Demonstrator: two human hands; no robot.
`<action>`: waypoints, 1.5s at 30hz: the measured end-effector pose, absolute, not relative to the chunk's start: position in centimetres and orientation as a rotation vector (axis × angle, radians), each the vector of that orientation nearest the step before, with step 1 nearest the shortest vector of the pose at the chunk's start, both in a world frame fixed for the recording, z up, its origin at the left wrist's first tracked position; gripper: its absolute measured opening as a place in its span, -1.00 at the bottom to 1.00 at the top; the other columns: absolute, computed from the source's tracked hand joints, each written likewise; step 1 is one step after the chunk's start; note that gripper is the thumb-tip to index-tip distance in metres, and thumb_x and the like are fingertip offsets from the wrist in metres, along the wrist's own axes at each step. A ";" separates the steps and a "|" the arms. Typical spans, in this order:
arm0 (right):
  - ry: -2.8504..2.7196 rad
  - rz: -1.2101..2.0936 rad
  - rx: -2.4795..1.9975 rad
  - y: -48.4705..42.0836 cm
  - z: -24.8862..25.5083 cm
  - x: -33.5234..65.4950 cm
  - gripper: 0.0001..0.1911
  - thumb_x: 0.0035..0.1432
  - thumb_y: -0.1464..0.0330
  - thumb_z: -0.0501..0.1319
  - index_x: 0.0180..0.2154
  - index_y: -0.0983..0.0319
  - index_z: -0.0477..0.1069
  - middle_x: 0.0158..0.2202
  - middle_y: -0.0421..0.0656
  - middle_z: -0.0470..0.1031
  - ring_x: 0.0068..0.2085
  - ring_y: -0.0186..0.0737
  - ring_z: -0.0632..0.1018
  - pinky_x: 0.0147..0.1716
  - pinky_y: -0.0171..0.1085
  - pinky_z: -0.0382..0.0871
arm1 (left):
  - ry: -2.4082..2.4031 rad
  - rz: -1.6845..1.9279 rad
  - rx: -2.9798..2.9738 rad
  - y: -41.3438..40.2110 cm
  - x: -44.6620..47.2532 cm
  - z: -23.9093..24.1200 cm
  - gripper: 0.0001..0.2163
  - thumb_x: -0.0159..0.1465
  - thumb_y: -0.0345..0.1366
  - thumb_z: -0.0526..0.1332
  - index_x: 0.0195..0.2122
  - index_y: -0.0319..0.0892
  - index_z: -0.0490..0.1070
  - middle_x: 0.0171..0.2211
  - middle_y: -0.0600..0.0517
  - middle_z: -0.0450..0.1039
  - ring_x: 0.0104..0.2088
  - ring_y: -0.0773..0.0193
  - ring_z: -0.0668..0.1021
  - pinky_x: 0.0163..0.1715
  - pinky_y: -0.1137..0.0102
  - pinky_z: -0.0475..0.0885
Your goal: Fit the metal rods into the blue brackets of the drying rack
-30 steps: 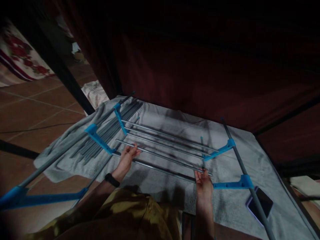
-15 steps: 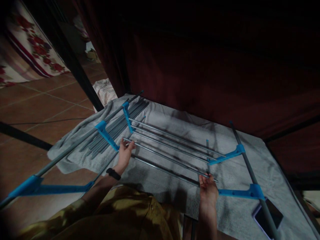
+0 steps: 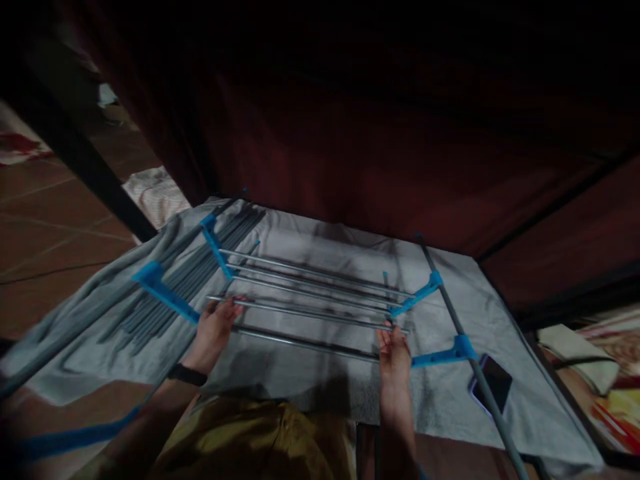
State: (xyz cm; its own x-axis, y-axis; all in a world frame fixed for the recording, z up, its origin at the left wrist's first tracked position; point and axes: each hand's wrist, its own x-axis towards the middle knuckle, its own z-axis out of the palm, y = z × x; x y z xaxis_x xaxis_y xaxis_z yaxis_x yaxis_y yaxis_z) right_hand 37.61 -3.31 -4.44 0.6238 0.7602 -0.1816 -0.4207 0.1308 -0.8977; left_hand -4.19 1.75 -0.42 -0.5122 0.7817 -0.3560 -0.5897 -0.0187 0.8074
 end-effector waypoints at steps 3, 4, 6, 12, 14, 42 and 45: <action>-0.257 0.888 -1.058 -1.7 -1.8 36.7 -0.82 0.09 0.27 0.44 -0.39 0.12 0.47 -0.23 -0.15 0.66 -0.14 -0.16 0.69 0.02 -0.05 0.62 | 1.190 1.664 0.202 2.1 -3.8 0.6 -0.83 0.16 -0.52 0.38 -0.35 -0.19 0.41 -0.39 0.09 0.56 -0.37 0.34 0.65 -0.19 0.44 0.61; -0.234 0.886 -1.023 -1.2 -1.0 36.6 -0.80 0.08 0.30 0.46 -0.42 0.13 0.45 -0.26 -0.17 0.66 -0.15 -0.17 0.69 0.00 -0.06 0.62 | 1.172 1.651 0.197 2.2 -3.5 0.9 -0.83 0.16 -0.53 0.38 -0.39 -0.19 0.40 -0.41 0.10 0.55 -0.38 0.35 0.65 -0.19 0.43 0.62; -0.214 0.895 -0.949 -0.2 0.7 36.4 -0.78 0.06 0.35 0.48 -0.41 0.14 0.44 -0.26 -0.19 0.68 -0.16 -0.18 0.70 -0.03 -0.08 0.63 | 1.152 1.624 0.170 2.4 -3.1 1.6 -0.81 0.16 -0.57 0.35 -0.45 -0.20 0.39 -0.43 0.11 0.55 -0.38 0.34 0.66 -0.19 0.42 0.64; -0.314 0.935 -0.887 1.8 4.8 36.9 -0.78 0.14 0.28 0.49 -0.20 0.17 0.56 -0.22 -0.18 0.69 -0.20 -0.23 0.70 -0.05 -0.16 0.63 | 1.137 1.555 0.086 2.8 -2.5 2.7 -0.79 0.18 -0.62 0.27 -0.51 -0.20 0.41 -0.43 0.11 0.57 -0.38 0.32 0.67 -0.28 0.43 0.68; -0.323 0.929 -0.889 2.4 5.8 37.2 -0.77 0.14 0.27 0.48 -0.19 0.18 0.57 -0.22 -0.16 0.69 -0.20 -0.24 0.70 -0.05 -0.16 0.64 | 1.123 1.548 0.093 2.9 -2.4 2.8 -0.80 0.18 -0.60 0.29 -0.51 -0.20 0.43 -0.41 0.09 0.60 -0.36 0.31 0.68 -0.29 0.42 0.69; -0.334 0.938 -0.868 5.5 8.0 39.1 -0.92 0.27 0.33 0.37 -0.20 0.20 0.57 -0.24 -0.14 0.69 -0.19 -0.27 0.70 -0.10 -0.28 0.63 | 1.104 1.509 0.169 3.8 -0.6 6.1 -0.70 0.36 -0.59 0.16 -0.47 -0.21 0.54 -0.39 0.04 0.64 -0.31 0.32 0.69 -0.28 0.46 0.70; -0.334 0.939 -0.872 5.4 8.0 39.1 -0.92 0.28 0.34 0.36 -0.20 0.20 0.57 -0.23 -0.14 0.69 -0.18 -0.27 0.70 -0.08 -0.27 0.62 | 1.098 1.531 0.157 3.8 -0.5 6.6 -0.72 0.34 -0.60 0.17 -0.46 -0.21 0.53 -0.40 0.06 0.63 -0.29 0.30 0.69 -0.27 0.45 0.70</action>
